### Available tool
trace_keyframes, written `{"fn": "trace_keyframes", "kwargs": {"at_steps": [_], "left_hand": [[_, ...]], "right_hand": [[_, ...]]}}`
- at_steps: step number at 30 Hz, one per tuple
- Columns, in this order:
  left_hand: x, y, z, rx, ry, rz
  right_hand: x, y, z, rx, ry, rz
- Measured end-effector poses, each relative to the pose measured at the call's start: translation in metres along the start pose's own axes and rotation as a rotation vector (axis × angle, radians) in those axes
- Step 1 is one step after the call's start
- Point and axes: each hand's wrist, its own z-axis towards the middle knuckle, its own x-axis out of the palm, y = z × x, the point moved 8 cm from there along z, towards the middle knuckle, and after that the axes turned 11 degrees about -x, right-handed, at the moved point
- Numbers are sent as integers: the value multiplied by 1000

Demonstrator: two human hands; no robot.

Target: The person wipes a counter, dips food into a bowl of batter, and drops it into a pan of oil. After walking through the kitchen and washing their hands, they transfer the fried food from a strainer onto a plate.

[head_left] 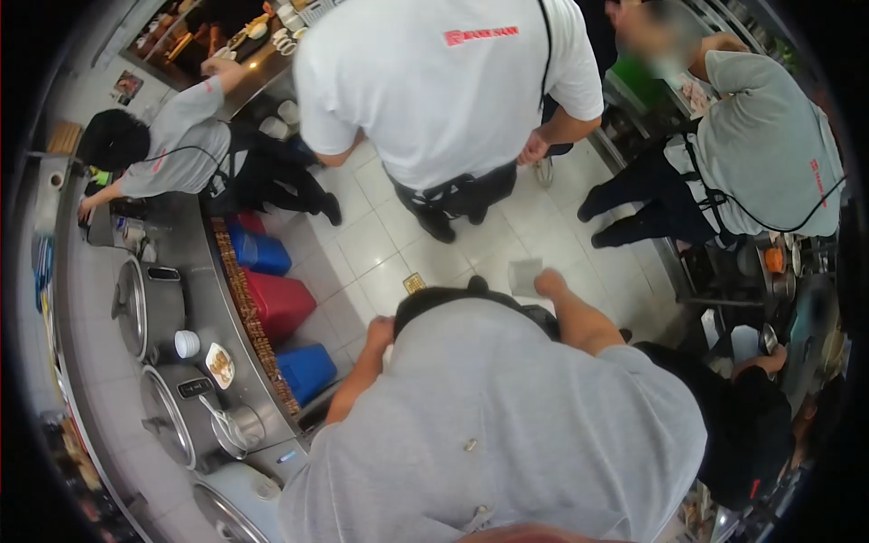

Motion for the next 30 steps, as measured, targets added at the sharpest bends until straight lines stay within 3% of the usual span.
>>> {"fn": "trace_keyframes", "kwargs": {"at_steps": [2, 3, 6, 8, 9, 11, 12, 14, 16, 18, 20, 24, 25, 30], "left_hand": [[-18, -22, 5, -259, 205, -242], [-23, -32, 18, -251, 224, -227], [-23, -45, 77, -193, 309, -103], [-10, -58, 113, 103, 416, 105], [-24, -85, 95, -152, 423, 54], [-11, -135, 120, 113, 554, 414], [12, -139, 144, 299, 562, 586], [30, -197, 159, 536, 434, 776], [-2, -277, 117, 458, 544, 75], [-3, -308, 90, 290, 725, -312], [-13, -313, 78, 495, 678, -188], [7, -228, 132, 518, 692, 124], [22, -203, 156, 634, 673, 134], [3, -201, 155, 712, 876, 97]], "right_hand": [[-19, 14, 25, -18, -15, -15], [-43, 31, 25, 31, -52, 25], [-67, 48, 54, 52, -44, 61], [-61, 60, 69, 29, 8, 37], [-57, 77, 61, 52, 8, 68], [-107, 116, 54, 114, -108, -54], [-120, 138, 57, 22, -56, -118], [-115, 185, 58, -67, 30, -168], [-128, 227, 71, -115, 34, -196], [-109, 247, 97, -100, -81, -139], [-65, 246, 152, -129, -205, 45], [-122, 331, 88, -192, 65, -175], [-134, 343, 77, -199, 96, -202], [-154, 377, 53, -179, 137, -190]]}}
